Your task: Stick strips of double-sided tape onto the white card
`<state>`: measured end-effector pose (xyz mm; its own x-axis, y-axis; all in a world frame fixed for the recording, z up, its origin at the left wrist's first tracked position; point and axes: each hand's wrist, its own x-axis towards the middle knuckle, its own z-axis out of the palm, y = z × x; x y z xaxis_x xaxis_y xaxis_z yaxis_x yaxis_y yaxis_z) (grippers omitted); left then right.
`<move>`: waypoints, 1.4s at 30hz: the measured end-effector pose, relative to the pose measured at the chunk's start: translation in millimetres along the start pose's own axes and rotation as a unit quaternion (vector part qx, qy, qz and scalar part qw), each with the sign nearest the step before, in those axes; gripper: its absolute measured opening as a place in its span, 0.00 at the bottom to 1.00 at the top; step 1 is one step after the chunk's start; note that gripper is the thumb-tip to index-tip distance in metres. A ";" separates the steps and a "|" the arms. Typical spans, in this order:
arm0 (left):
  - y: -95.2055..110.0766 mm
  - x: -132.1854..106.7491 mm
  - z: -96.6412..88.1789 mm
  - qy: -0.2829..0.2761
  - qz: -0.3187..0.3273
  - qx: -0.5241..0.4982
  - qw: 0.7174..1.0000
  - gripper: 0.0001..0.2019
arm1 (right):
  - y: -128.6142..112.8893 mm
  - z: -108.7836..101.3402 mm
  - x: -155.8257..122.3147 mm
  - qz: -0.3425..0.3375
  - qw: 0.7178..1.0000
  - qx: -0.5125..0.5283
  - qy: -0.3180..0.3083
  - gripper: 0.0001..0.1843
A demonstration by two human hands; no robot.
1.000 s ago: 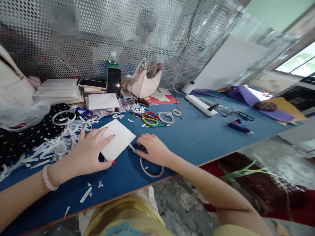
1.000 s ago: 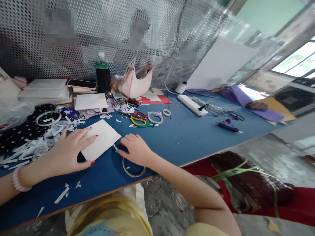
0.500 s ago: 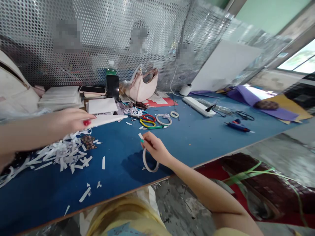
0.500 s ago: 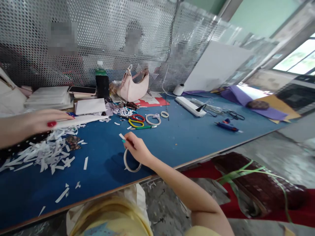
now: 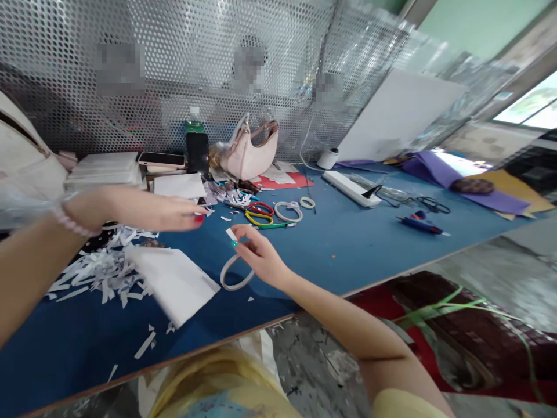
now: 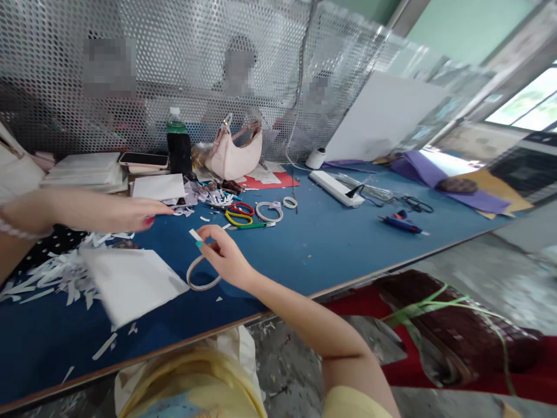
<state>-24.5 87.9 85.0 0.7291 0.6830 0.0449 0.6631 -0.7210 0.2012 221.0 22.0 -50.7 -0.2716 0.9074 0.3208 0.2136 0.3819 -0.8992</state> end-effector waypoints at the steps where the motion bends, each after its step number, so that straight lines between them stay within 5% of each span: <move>1: 8.0 -12.3 4.3 -0.069 0.049 -0.029 0.996 0.43 | 0.6 -0.2 0.1 0.002 1.000 0.004 0.002 0.07; 4: 27.1 -56.0 31.0 -0.218 0.150 -0.055 0.963 0.55 | 4.9 -4.0 -0.7 0.015 1.000 0.009 0.012 0.08; 8: 36.7 -92.7 87.6 -0.303 0.051 0.050 0.950 0.67 | 10.0 -6.5 -0.9 0.029 1.000 0.005 -0.002 0.09; 11: 32.0 -99.1 114.2 -0.298 0.032 0.039 0.953 0.69 | 11.9 -4.4 -0.5 0.026 1.000 0.010 -0.009 0.10; 17: 13.1 -113.4 129.8 -0.281 0.020 0.049 0.958 0.76 | 15.1 -1.9 -1.8 0.032 0.999 0.019 -0.025 0.11; 21: 7.4 -127.6 118.1 -0.209 0.075 -0.003 0.975 0.58 | 14.5 -2.5 -3.6 0.035 0.999 0.012 -0.029 0.11; 27: 17.0 -102.7 55.4 -0.132 0.119 0.001 0.984 0.19 | 12.5 -5.5 -4.4 0.024 1.000 0.007 -0.013 0.13; 31: 15.3 -66.1 10.6 0.040 0.122 0.089 0.988 0.25 | 11.0 -7.9 -4.9 0.015 1.000 0.019 0.018 0.15; 34: 12.5 -44.4 -12.4 0.180 0.065 0.128 0.973 0.28 | 9.5 -10.3 -5.6 0.002 0.998 0.042 0.046 0.19; 38: 9.9 -17.7 -15.5 0.191 -0.009 0.078 0.978 0.27 | 8.1 -14.9 -5.9 -0.008 0.994 0.076 0.079 0.22; 42: 8.9 16.2 23.4 0.109 -0.018 -0.013 0.994 0.24 | 8.7 -21.7 -6.0 -0.034 0.992 0.058 0.108 0.21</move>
<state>-2.7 89.8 64.6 0.6489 0.7192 0.2485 0.6810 -0.6946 0.2320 244.9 23.8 -54.0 -0.0706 0.9018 0.4262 0.0884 0.4313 -0.8979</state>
